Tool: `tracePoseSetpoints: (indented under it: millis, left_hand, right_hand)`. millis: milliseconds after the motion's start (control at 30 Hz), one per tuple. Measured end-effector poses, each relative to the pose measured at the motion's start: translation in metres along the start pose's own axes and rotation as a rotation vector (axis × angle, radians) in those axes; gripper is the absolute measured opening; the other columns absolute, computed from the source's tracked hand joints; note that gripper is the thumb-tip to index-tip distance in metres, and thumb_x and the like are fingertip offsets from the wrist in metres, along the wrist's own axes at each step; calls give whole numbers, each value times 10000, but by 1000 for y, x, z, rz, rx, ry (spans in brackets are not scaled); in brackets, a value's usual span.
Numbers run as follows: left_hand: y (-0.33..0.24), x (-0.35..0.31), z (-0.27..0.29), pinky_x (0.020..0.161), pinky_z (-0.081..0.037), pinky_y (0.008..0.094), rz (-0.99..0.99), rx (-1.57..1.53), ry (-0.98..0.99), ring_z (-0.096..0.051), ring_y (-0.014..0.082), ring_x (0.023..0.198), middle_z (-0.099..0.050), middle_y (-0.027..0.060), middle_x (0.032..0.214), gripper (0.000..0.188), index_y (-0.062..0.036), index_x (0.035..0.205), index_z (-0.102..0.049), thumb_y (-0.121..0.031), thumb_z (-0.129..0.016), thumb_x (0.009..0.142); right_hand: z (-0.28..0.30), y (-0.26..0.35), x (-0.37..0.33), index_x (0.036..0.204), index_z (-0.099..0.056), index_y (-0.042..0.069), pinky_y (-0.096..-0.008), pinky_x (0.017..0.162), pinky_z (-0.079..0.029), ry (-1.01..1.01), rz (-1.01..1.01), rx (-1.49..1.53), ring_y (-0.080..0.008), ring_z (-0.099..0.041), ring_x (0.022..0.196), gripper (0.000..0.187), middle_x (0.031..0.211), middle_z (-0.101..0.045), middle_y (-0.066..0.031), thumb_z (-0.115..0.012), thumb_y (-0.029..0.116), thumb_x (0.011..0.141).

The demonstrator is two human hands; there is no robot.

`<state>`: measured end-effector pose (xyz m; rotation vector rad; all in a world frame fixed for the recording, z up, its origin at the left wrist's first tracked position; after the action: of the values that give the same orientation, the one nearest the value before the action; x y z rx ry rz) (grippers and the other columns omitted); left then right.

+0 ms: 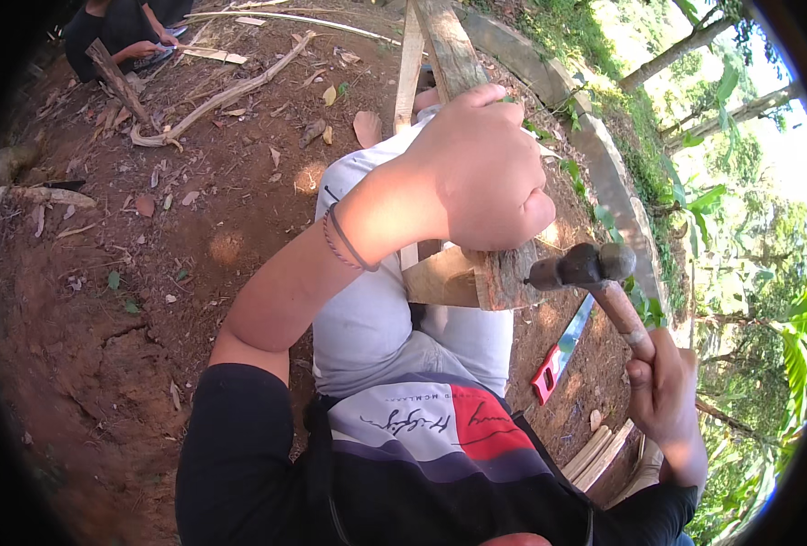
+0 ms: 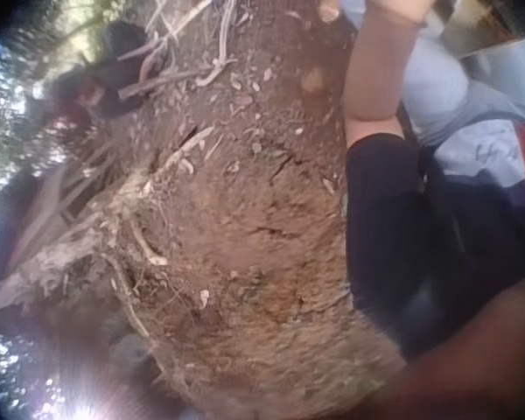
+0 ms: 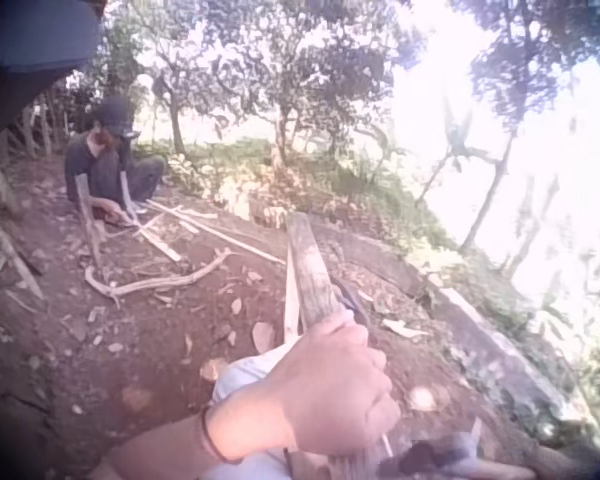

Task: The person assembles a wooden frame by positioning wooden slats and hammering nails into the joints to secure them.

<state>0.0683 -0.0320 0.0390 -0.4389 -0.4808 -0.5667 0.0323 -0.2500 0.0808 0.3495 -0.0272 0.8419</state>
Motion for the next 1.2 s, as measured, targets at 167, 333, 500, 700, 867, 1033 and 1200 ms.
tracePoseSetpoints:
  millis: [167,333,500,700,867,1033,1200]
  left_hand:
    - [0,-6,2,859,-391,377,9,-27,-9,-523,237,782,-546,42,628,238,-76,545,-595,-238,-529,707]
    - [3,-3,5,872,-389,392,3,-2,-12,-528,242,771,-553,45,632,236,-83,562,-609,-243,-528,714]
    - [3,-2,2,915,-381,410,7,2,1,-532,251,774,-559,46,638,240,-88,572,-620,-247,-525,724]
    - [5,-4,5,898,-383,408,20,12,12,-529,254,767,-558,48,641,241,-87,573,-620,-243,-521,729]
    - [6,-5,7,885,-385,404,9,-4,24,-526,252,767,-550,46,641,233,-86,556,-594,-241,-520,713]
    - [3,-5,6,892,-385,405,-12,-2,-5,-528,251,785,-547,46,648,223,-85,552,-580,-233,-524,708]
    - [5,-7,6,965,-361,429,8,-9,25,-536,246,821,-555,42,659,224,-89,578,-610,-231,-524,729]
  right_hand:
    - [37,-24,-7,743,-493,72,-326,439,-272,-315,-156,424,-134,-335,432,478,601,-440,-3,-385,470,984]
    - [28,-19,-2,734,-480,66,-321,424,-272,-246,-168,128,-109,-316,415,504,538,-389,19,-363,485,988]
    - [27,-15,1,754,-467,64,-340,424,-272,-183,-128,215,-123,-381,434,432,537,-391,-6,-429,432,978]
    - [-5,12,5,798,-432,91,-245,396,-223,-80,77,41,-67,-301,440,390,576,-374,31,-399,425,998]
    - [29,-39,-6,833,-433,99,-209,365,-200,-399,-250,795,-40,-290,424,376,568,-371,43,-413,440,991]
    - [3,-8,10,794,-462,69,-340,419,-299,15,-30,-30,-205,-420,402,342,558,-441,-49,-495,362,967]
    - [-2,-17,0,784,-420,85,-265,408,-244,-174,-110,280,-81,-321,431,413,558,-387,25,-427,449,979]
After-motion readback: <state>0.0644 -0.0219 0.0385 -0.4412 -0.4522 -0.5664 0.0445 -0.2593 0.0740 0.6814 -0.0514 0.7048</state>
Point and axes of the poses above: each hand's wrist, its own x-axis towards the middle knuckle, its own z-axis out of the back of the hand, y = z × x, the point moved 9 cm from there along x, towards the middle knuckle
